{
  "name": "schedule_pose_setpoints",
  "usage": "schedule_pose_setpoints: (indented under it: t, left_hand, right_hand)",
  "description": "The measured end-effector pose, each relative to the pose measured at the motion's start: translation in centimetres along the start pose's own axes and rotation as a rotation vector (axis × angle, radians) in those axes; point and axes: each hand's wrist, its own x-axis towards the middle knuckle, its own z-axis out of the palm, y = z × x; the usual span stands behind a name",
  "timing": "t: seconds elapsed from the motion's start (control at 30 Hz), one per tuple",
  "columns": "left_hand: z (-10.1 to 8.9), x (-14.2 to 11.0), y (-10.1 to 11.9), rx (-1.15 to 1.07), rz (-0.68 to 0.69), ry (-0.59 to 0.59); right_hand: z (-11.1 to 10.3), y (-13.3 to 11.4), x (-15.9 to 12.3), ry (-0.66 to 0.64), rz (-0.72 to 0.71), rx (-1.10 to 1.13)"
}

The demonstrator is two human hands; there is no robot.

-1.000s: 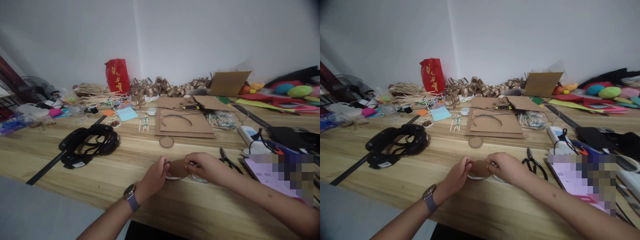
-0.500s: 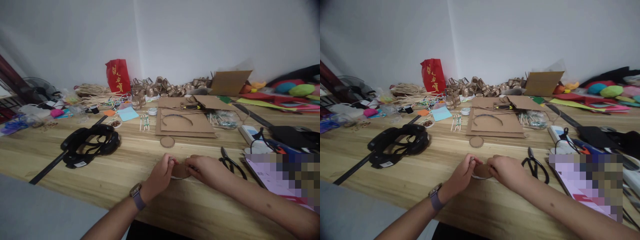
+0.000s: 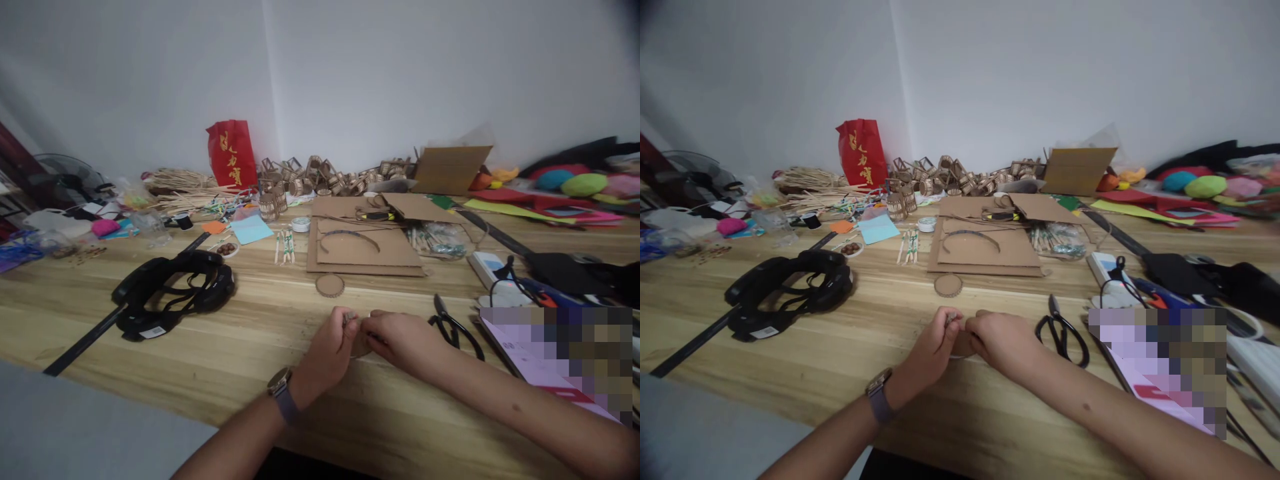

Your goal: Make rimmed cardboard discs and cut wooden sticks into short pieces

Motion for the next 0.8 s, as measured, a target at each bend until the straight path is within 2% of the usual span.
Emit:
schedule_pose_setpoints:
  t: [0.2,0.43,0.7,0.8]
  left_hand:
    - [-0.3,0.3,-0.6,0.017,0.017,-0.017]
    - [-0.5,0.5,-2.1,-0.063,0.009,0.017]
    - [0.1,0.5,-1.4,0.059,0.181,-0.096]
    - [0.3,0.2,-1.6,0.127,0.194,-0.072]
  right_hand:
    - [-0.1,0.0,-0.2,0.008,-0.010,0.003]
    - [0.6,0.6,-0.3,0.037,-0.028,0.008]
    - [0.0,-0.3,-0.2,0.002,-0.023,-0.039]
    - [-0.2,-0.5,-0.3,0.004,-0.018,-0.034]
